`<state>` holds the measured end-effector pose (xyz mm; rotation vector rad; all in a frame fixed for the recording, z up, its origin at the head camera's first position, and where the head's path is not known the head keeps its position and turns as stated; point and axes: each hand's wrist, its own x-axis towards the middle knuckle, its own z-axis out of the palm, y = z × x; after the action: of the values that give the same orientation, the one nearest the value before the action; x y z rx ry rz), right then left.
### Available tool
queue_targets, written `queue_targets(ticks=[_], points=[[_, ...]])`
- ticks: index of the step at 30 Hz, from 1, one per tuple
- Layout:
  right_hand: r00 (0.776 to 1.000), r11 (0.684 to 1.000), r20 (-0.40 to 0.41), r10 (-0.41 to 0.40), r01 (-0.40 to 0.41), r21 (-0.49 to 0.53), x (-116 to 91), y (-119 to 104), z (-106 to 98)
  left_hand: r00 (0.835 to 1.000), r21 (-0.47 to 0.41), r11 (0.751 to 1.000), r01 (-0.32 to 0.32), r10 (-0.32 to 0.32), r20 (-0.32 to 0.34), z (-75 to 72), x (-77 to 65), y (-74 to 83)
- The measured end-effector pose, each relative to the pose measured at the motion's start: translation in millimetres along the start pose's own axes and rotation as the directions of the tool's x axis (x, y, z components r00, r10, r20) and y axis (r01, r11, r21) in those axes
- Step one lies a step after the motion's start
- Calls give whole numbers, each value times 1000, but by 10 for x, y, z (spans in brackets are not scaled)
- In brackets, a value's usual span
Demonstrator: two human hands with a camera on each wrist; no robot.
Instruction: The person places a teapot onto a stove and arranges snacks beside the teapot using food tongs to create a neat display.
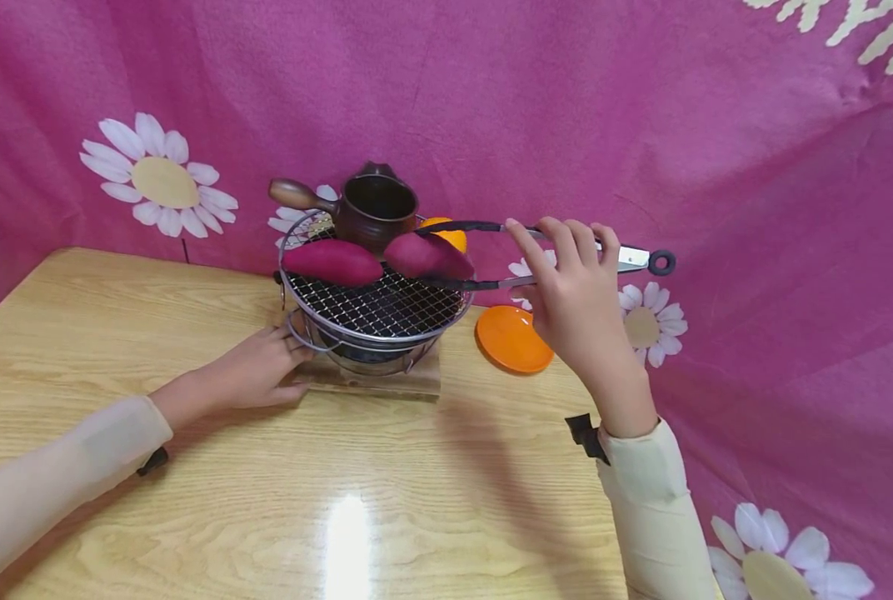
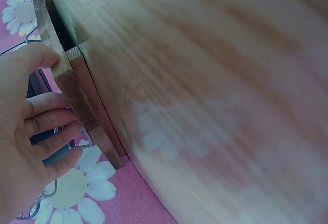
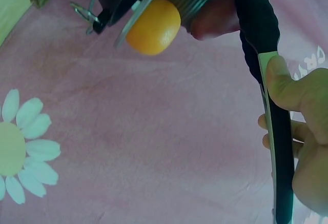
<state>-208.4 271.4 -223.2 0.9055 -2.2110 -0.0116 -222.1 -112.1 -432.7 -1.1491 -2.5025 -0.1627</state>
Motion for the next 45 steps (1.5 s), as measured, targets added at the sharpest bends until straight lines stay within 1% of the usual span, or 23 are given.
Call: queue_targets(ticks=[3, 7, 11, 19, 21, 25, 32, 41, 45], points=[[999, 1000, 32, -26, 27, -13, 1, -51, -7, 1000, 8, 1000, -5, 5, -11, 9, -2, 7], [998, 999, 51, -48, 49, -15, 10, -101, -6, 999, -4, 1000, -18, 18, -38, 31, -8, 14], [997, 998, 47, -62, 61, 13, 28, -131, 5, 998, -17, 1000, -26, 25, -55, 42, -9, 20], [992, 993, 48, -119, 118, 10, 93, -162, 13, 1000, -13, 1000, -6, 6, -24, 6, -9, 41], [992, 992, 39, -123, 122, 16, 109, -168, 17, 1000, -11, 1000, -1, 0, -18, -2, -11, 46], [990, 991, 46, -130, 130, 7, 129, -164, 27, 1000, -10, 1000, 3, -3, -12, -1, -12, 48], [985, 989, 96, -145, 147, -9, 126, -140, 74, 1000, -14, 1000, 10, -10, 1, 16, -18, 45], [984, 990, 112, -140, 140, 6, 148, -110, 160, 1000, -27, 1000, 5, -5, -11, 22, -21, 25], [985, 992, 113, -129, 129, 8, 171, -85, 176, 1000, -7, 1000, -5, 5, -16, 27, -12, 9]])
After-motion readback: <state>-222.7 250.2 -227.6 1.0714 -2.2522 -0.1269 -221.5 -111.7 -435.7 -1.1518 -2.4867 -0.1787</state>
